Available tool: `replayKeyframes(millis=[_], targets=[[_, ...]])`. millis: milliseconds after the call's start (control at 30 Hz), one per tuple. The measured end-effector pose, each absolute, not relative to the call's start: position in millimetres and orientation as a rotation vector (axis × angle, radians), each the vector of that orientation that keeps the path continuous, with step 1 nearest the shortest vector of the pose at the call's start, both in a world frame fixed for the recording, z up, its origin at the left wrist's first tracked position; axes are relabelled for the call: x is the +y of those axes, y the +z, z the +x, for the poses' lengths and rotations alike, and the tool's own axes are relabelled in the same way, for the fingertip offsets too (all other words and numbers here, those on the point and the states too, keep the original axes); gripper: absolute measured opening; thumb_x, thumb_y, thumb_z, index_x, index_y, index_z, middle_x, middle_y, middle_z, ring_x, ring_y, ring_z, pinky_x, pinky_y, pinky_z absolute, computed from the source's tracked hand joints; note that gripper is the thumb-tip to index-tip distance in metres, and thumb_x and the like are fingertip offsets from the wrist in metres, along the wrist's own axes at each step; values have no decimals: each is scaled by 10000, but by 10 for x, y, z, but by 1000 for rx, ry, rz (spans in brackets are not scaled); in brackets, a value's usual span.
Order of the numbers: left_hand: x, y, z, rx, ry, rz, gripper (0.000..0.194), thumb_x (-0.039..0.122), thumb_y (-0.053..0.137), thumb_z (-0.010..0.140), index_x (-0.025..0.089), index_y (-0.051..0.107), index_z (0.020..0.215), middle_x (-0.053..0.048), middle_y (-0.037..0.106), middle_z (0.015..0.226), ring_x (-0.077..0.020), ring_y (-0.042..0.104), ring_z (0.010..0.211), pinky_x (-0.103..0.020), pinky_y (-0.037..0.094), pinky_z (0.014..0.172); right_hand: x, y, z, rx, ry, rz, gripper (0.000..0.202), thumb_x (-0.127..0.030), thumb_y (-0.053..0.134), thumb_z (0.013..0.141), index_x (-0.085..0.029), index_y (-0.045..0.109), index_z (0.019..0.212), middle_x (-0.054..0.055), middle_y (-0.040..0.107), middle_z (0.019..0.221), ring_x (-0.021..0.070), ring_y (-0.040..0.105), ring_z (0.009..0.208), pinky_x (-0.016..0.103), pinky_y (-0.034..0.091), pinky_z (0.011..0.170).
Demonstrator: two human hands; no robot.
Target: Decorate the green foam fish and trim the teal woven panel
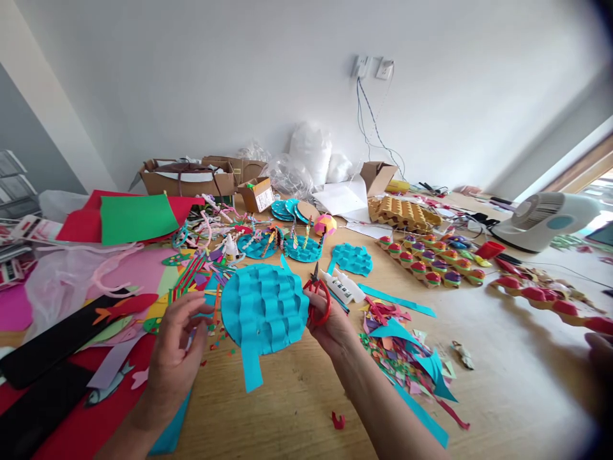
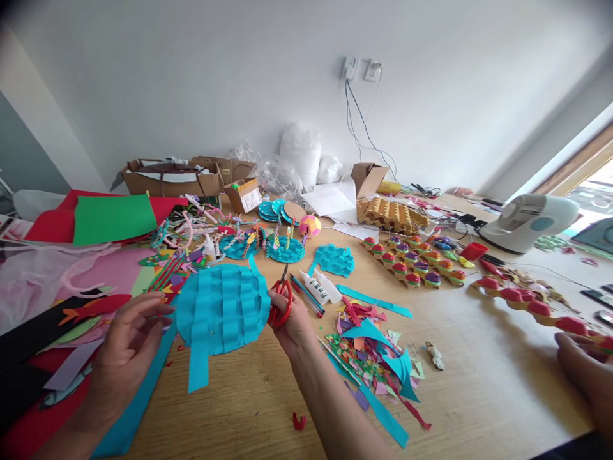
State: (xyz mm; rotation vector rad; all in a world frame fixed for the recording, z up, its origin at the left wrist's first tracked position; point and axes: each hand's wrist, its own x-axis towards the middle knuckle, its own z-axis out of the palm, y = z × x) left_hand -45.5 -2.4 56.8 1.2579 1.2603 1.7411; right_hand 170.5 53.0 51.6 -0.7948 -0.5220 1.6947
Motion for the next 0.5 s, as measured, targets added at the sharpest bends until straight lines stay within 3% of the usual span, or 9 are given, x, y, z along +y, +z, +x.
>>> replayKeyframes(millis=[133, 267, 367, 500], targets=[[-30, 590, -455, 1323, 1746, 1346, 310, 45, 707, 585, 250, 668, 815, -25, 590, 989, -202, 520, 995, -233, 425, 854, 544, 495, 1697, -534, 1699, -797, 206, -204, 758, 552, -154, 577, 638, -23, 612, 566, 101, 558, 500, 192, 458, 477], [34, 602, -502, 1064, 1552, 997, 233, 230, 650, 700, 240, 604, 928, -18, 624, 830, -159, 572, 696, -236, 474, 577, 569, 519, 1701, -595, 1693, -783, 202, -217, 752, 562, -146, 575, 629, -20, 599, 555, 88, 531, 479, 181, 432, 452], [92, 593, -522, 862, 1202, 839, 253, 375, 547, 780, 190, 602, 944, -43, 632, 785, -141, 553, 603, -232, 442, 484, 611, 566, 1724, -659, 1658, -804, 192, -213, 747, 569, -143, 578, 625, -23, 588, 537, 79, 516, 463, 169, 411, 434], [124, 578, -501, 791, 1094, 849, 223, 280, 564, 780, 171, 601, 971, -37, 624, 776, -125, 559, 635, -218, 449, 531, 685, 640, 1748, -720, 1571, -796, 164, -206, 731, 590, -147, 582, 621, -26, 585, 528, 80, 506, 453, 179, 410, 429]])
